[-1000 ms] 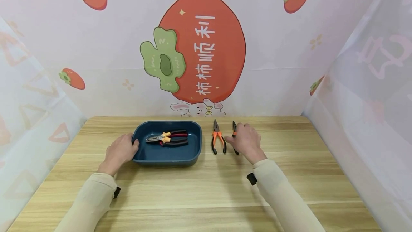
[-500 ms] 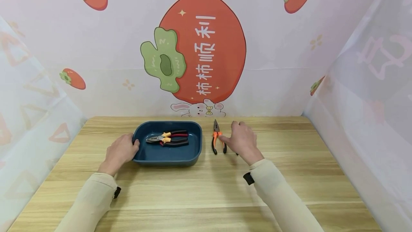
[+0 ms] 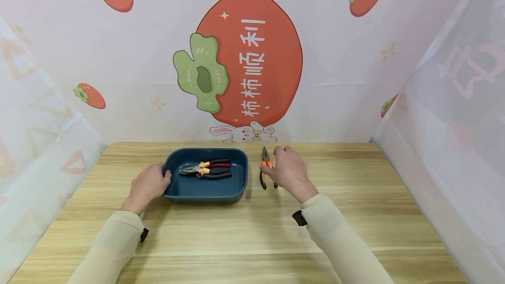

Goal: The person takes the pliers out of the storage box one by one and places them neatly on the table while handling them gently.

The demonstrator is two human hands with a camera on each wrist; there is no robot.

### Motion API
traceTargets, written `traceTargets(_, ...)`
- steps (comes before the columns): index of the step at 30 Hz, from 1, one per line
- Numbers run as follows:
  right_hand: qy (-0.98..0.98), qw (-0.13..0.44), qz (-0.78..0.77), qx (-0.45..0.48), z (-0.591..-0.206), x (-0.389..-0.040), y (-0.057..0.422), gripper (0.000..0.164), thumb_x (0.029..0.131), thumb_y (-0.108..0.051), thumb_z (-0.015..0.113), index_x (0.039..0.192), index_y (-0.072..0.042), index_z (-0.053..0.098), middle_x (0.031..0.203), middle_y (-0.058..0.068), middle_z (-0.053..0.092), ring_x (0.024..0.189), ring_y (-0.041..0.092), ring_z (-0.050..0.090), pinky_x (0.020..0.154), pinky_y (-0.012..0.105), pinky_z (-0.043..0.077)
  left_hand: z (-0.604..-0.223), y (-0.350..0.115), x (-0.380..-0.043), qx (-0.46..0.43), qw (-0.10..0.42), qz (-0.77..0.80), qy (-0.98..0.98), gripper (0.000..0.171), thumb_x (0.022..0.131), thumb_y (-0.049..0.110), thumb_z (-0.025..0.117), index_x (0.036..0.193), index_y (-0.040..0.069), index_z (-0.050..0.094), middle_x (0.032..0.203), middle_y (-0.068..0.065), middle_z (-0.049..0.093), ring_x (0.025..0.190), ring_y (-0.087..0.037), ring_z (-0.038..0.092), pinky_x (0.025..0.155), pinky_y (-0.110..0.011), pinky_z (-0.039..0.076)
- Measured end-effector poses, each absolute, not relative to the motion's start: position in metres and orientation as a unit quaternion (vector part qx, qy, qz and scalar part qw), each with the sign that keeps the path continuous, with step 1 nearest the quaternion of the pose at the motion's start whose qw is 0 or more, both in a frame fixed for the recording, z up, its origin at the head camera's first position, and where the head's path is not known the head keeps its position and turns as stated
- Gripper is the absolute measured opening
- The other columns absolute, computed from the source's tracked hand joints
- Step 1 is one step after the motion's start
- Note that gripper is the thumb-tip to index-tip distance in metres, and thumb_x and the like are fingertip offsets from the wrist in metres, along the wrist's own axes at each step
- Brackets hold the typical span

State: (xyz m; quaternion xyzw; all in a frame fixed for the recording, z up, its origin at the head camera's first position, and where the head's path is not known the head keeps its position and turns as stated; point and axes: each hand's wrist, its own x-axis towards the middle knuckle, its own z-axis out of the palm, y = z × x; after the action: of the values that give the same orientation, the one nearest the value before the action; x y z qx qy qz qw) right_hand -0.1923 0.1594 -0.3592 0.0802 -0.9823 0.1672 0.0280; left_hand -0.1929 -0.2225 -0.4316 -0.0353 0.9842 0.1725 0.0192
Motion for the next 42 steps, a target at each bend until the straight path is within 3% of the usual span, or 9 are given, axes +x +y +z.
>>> traceTargets(5,-0.98,0.027,0.174,0.094,-0.353,-0.191,0.152,0.061,0.087,-0.046,0.078,0.121,0.003,0.065,0.115,0.02,0.065,0.092,0.032,0.063,0.074,0.045,0.054,-0.432,-0.223,-0.193,-0.036,0.019,0.172,0.984,0.04,0.103,0.023,0.046,0.125,-0.009,0.058,0.104,-0.023,0.061,0.085,-0.036,0.059,0.071,-0.057,0.051)
traceTargets(12,-0.977,0.018,0.181,0.107,-0.346,-0.189,0.14,0.06,0.086,-0.045,0.08,0.121,0.002,0.066,0.115,0.018,0.065,0.09,0.029,0.061,0.07,0.04,0.054,-0.432,-0.223,-0.193,-0.037,0.014,0.173,0.984,0.04,0.102,0.023,0.047,0.124,-0.009,0.058,0.104,-0.023,0.061,0.085,-0.036,0.059,0.072,-0.058,0.051)
traceTargets(21,-0.973,0.014,0.187,0.132,-0.344,-0.19,0.126,0.05,0.084,-0.044,0.081,0.111,-0.003,0.069,0.094,0.008,0.06,0.086,0.024,0.057,0.067,0.037,0.05,-0.432,-0.223,-0.193,-0.037,0.015,0.173,0.984,0.04,0.103,0.024,0.046,0.123,-0.008,0.058,0.102,-0.022,0.061,0.083,-0.036,0.059,0.07,-0.057,0.051)
traceTargets(27,-0.969,0.006,0.2,0.144,-0.344,-0.189,0.119,0.06,0.085,-0.045,0.081,0.124,-0.001,0.066,0.106,0.011,0.062,0.095,0.027,0.057,0.072,0.041,0.052,-0.432,-0.223,-0.194,-0.037,0.014,0.173,0.984,0.039,0.103,0.024,0.047,0.121,-0.008,0.059,0.101,-0.022,0.061,0.082,-0.035,0.059,0.069,-0.056,0.051)
traceTargets(34,-0.965,0.001,0.203,0.163,-0.345,-0.191,0.11,0.058,0.085,-0.043,0.081,0.125,-0.003,0.067,0.115,0.013,0.063,0.099,0.028,0.057,0.079,0.043,0.053,-0.432,-0.223,-0.194,-0.04,0.015,0.177,0.983,0.039,0.103,0.024,0.046,0.122,-0.008,0.059,0.103,-0.022,0.061,0.085,-0.036,0.059,0.071,-0.058,0.051)
traceTargets(42,-0.968,-0.016,0.181,0.171,-0.346,-0.195,0.097,0.06,0.085,-0.045,0.081,0.127,-0.005,0.066,0.114,0.011,0.062,0.098,0.026,0.056,0.079,0.041,0.053,-0.432,-0.223,-0.193,-0.035,0.008,0.175,0.984,0.038,0.102,0.024,0.046,0.119,-0.007,0.06,0.099,-0.021,0.061,0.083,-0.035,0.059,0.07,-0.057,0.051)
